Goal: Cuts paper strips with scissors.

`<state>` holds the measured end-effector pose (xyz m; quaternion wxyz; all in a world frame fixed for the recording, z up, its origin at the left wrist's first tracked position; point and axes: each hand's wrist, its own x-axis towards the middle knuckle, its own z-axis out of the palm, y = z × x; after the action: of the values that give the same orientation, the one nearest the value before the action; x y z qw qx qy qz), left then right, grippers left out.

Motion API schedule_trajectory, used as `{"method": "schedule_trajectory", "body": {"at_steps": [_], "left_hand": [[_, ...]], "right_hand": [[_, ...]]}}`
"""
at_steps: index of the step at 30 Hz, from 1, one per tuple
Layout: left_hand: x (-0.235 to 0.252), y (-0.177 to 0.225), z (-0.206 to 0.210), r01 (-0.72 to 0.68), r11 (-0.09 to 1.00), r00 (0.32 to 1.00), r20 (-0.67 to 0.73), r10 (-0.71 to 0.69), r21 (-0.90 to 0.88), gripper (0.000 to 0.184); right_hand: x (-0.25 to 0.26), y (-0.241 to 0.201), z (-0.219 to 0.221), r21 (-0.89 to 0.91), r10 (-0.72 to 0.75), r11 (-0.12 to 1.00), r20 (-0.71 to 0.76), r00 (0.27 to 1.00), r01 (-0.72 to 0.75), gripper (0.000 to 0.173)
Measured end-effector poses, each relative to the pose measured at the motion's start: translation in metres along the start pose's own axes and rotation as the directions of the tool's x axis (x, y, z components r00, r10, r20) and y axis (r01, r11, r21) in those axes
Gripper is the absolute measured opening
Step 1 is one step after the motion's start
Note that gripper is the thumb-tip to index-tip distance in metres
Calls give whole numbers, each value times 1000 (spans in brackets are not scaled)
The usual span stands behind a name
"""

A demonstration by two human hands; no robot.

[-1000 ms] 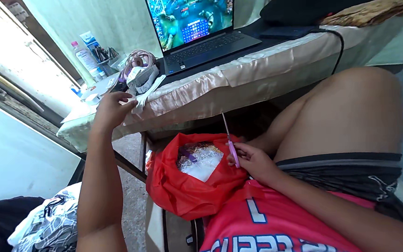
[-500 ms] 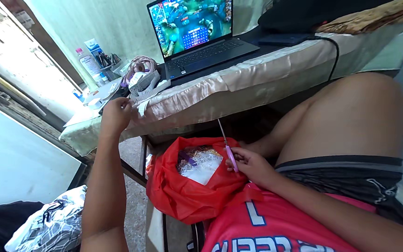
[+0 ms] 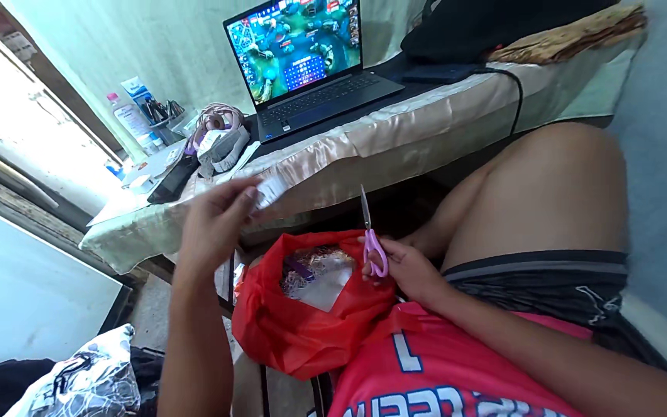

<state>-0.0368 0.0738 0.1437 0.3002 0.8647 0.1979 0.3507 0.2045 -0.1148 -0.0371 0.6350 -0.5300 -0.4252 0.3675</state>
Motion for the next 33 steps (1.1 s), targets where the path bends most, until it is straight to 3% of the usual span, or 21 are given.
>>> {"method": "schedule_trajectory", "body": {"at_steps": [3, 7, 12, 15, 24, 30, 33], "left_hand": [[-12, -2, 33, 3, 963, 995, 100, 25, -271, 24], [-25, 3, 59, 35, 925, 996, 89, -2, -379, 24], [-52, 8, 75, 54, 909, 998, 44, -39, -414, 26], [-68, 1, 77, 86, 907, 996, 8, -91, -411, 27], [-61, -32, 91, 107, 881, 988, -51, -147, -460, 26], [-61, -34, 96, 86, 879, 992, -42, -120, -469, 25], [-62, -34, 97, 68, 878, 995, -37, -97, -473, 25]], "right_hand": [[1, 5, -3, 44, -40, 998, -55, 998, 43, 35], [3, 5, -8, 105, -70, 991, -141, 988, 85, 38], [3, -1, -7, 215, -53, 972, -213, 976, 100, 38], [0, -7, -7, 334, 73, 942, -176, 982, -11, 37], [-5, -9, -5, 347, 345, 887, -59, 937, -305, 33], [-2, 4, -7, 458, 331, 850, -82, 940, -259, 29], [-1, 4, -9, 551, 359, 781, -12, 933, -293, 28]]}}
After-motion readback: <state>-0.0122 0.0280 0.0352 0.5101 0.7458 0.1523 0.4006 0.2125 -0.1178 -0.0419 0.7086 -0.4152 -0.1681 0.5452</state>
